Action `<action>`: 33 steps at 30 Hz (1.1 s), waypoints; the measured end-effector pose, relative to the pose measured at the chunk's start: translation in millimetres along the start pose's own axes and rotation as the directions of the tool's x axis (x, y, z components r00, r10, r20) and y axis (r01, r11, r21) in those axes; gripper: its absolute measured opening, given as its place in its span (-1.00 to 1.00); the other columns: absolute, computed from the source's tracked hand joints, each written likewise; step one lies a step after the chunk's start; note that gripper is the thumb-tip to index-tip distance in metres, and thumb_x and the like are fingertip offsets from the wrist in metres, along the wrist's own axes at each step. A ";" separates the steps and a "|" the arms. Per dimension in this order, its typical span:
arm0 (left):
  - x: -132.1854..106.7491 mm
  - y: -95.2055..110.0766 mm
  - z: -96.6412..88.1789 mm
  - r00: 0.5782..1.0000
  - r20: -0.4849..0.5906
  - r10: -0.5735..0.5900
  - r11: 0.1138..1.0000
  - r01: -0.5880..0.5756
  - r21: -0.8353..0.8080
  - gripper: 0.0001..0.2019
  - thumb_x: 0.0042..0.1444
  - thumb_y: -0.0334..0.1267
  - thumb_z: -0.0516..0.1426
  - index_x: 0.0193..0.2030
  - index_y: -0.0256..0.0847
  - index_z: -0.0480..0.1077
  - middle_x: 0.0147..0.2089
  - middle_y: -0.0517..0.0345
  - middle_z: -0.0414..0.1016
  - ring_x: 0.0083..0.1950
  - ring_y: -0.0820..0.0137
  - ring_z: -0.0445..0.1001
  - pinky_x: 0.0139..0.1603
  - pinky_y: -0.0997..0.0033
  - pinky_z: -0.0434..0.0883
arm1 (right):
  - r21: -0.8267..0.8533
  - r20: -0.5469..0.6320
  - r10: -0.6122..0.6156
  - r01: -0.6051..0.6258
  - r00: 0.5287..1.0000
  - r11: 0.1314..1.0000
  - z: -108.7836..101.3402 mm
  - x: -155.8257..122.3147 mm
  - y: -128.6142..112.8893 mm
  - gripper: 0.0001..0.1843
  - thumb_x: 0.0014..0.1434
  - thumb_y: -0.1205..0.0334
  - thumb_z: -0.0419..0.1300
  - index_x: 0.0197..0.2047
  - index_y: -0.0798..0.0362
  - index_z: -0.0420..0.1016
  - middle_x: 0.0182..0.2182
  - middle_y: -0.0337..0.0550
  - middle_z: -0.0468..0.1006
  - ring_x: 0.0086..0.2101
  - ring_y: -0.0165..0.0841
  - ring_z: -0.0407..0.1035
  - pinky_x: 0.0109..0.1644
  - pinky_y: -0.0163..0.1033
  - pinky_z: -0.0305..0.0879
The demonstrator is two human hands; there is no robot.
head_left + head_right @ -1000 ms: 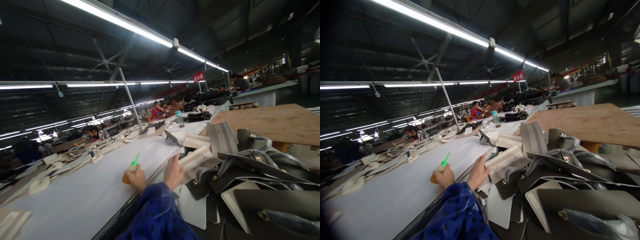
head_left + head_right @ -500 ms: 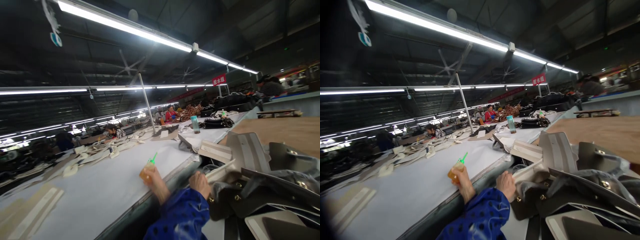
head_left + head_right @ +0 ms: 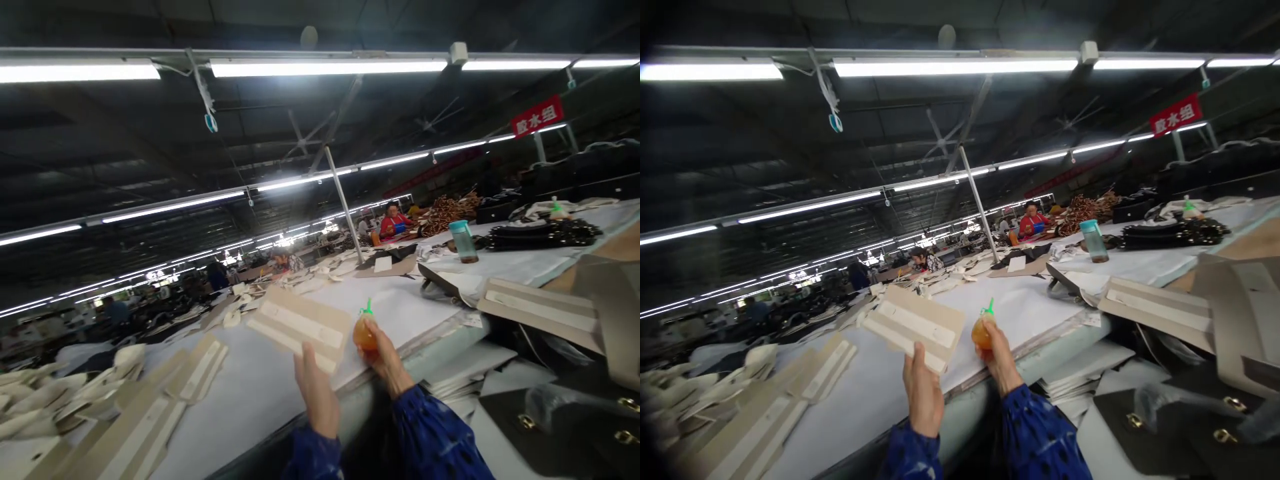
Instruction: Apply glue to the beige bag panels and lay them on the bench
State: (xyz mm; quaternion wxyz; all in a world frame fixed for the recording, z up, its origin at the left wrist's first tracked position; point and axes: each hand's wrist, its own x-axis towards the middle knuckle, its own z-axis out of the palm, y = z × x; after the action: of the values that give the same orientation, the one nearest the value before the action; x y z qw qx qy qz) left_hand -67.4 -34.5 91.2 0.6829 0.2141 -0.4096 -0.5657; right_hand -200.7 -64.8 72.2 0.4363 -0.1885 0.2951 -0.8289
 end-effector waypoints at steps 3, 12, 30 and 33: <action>11.1 -9.7 -59.1 0.992 -0.096 -0.082 0.996 0.086 0.038 -0.65 0.12 -0.06 0.22 -0.03 -0.13 0.28 -0.07 0.05 0.50 -0.28 0.41 0.48 -0.42 0.47 0.37 | 0.068 -0.032 0.057 -0.055 0.998 0.996 0.6 3.8 -2.5 -0.62 0.25 0.08 0.23 0.06 0.09 0.35 -0.22 -0.18 0.47 -0.29 -0.38 0.43 -0.24 -0.18 0.47; -26.9 -16.2 -131.0 0.889 0.243 -0.388 0.885 0.285 0.370 -0.38 -0.08 0.25 0.30 -0.18 -0.34 0.45 -0.29 -0.19 0.57 -0.38 0.15 0.54 -0.51 0.30 0.38 | 0.032 0.011 0.038 -0.038 0.999 0.999 1.8 3.6 -0.2 -0.78 0.20 0.35 0.26 -0.07 0.12 0.42 -0.17 -0.18 0.47 -0.20 -0.39 0.41 -0.14 -0.17 0.49; 60.3 49.5 -186.8 0.918 0.181 -0.353 0.868 0.249 0.430 -0.53 -0.35 -0.09 0.49 -0.31 -0.33 0.56 -0.40 -0.01 0.59 -0.33 0.10 0.58 -0.44 0.29 0.48 | -0.148 0.106 0.117 -0.101 0.987 0.984 1.3 -6.0 -1.8 -0.63 0.09 0.18 0.38 -0.07 0.14 0.47 -0.27 -0.16 0.49 -0.31 -0.37 0.45 -0.24 -0.11 0.57; 62.1 45.5 -179.6 0.940 0.083 -0.332 0.878 0.276 0.391 -0.59 -0.26 -0.11 0.47 -0.36 -0.38 0.53 -0.47 0.03 0.55 -0.50 0.25 0.51 -0.66 0.43 0.32 | -0.100 0.074 0.054 -0.046 0.996 0.994 0.9 -4.0 -3.1 -0.68 0.10 0.23 0.37 -0.11 0.15 0.44 -0.30 -0.19 0.48 -0.33 -0.41 0.44 -0.29 -0.24 0.55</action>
State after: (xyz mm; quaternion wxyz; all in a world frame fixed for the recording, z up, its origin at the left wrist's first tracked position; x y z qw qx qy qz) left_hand 105.2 -111.9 42.4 0.5000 0.3597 -0.5202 -0.5916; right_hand -199.9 -60.4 74.7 0.4579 -0.2338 0.3234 -0.7944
